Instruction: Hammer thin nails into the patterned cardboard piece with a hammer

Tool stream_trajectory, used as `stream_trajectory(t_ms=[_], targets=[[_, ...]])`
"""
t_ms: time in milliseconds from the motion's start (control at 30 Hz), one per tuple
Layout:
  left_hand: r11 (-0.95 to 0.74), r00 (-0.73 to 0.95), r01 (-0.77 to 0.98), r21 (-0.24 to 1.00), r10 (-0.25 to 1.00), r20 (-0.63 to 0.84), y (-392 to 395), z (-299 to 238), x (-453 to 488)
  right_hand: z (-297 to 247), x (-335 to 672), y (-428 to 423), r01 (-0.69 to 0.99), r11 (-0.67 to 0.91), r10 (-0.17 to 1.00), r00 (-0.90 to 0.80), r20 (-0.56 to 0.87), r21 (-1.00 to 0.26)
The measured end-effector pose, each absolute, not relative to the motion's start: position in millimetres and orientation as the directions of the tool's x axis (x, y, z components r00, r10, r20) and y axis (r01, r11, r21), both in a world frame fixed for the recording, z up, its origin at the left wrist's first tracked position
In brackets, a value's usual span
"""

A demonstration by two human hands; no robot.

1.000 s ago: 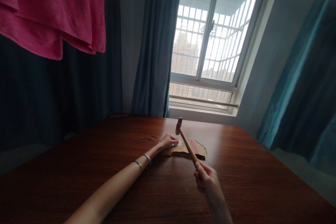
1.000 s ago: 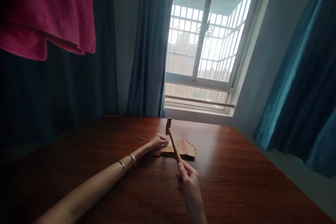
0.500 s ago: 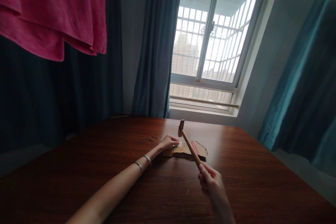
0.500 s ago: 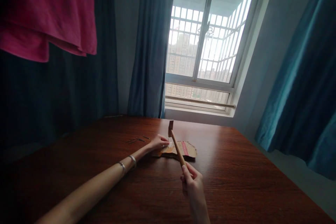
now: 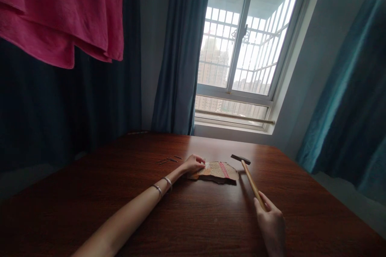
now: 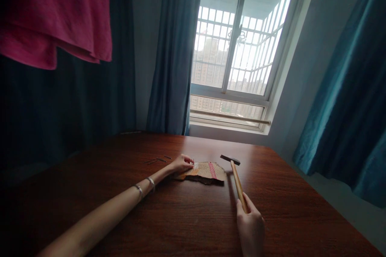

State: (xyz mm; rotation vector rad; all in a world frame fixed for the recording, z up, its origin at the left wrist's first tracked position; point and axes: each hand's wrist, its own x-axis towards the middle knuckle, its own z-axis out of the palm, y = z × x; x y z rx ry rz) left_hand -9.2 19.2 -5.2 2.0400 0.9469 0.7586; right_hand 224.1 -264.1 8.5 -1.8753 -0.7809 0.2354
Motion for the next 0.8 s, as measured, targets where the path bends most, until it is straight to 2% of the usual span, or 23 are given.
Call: stream_trajectory(t_ms=[167, 433, 633, 800], targets=[[-0.457, 0.583, 0.356, 0.815, 0.790, 0.189, 17.4, -0.6, -12.3, 7.2, 234.5, -269.9, 0.435, -0.352, 0.601, 0.784, 0.156, -0.829], [-0.469, 0.599, 0.351, 0.810, 0.778, 0.191, 16.8, -0.6, -13.6, 12.5, 231.5, -272.1, 0.465, -0.416, 0.629, 0.768, 0.121, -0.782], [-0.423, 0.525, 0.279, 0.862, 0.819, 0.231, 14.4, 0.6, -12.6, 5.1, 232.1, -271.4, 0.550, -0.455, 0.654, 0.740, 0.157, -0.700], [-0.319, 0.493, 0.164, 0.933, 0.846, 0.203, 7.9, 8.7, -17.4, -10.8, 236.5, -266.3, 0.675, -0.420, 0.666, 0.683, 0.300, -0.606]])
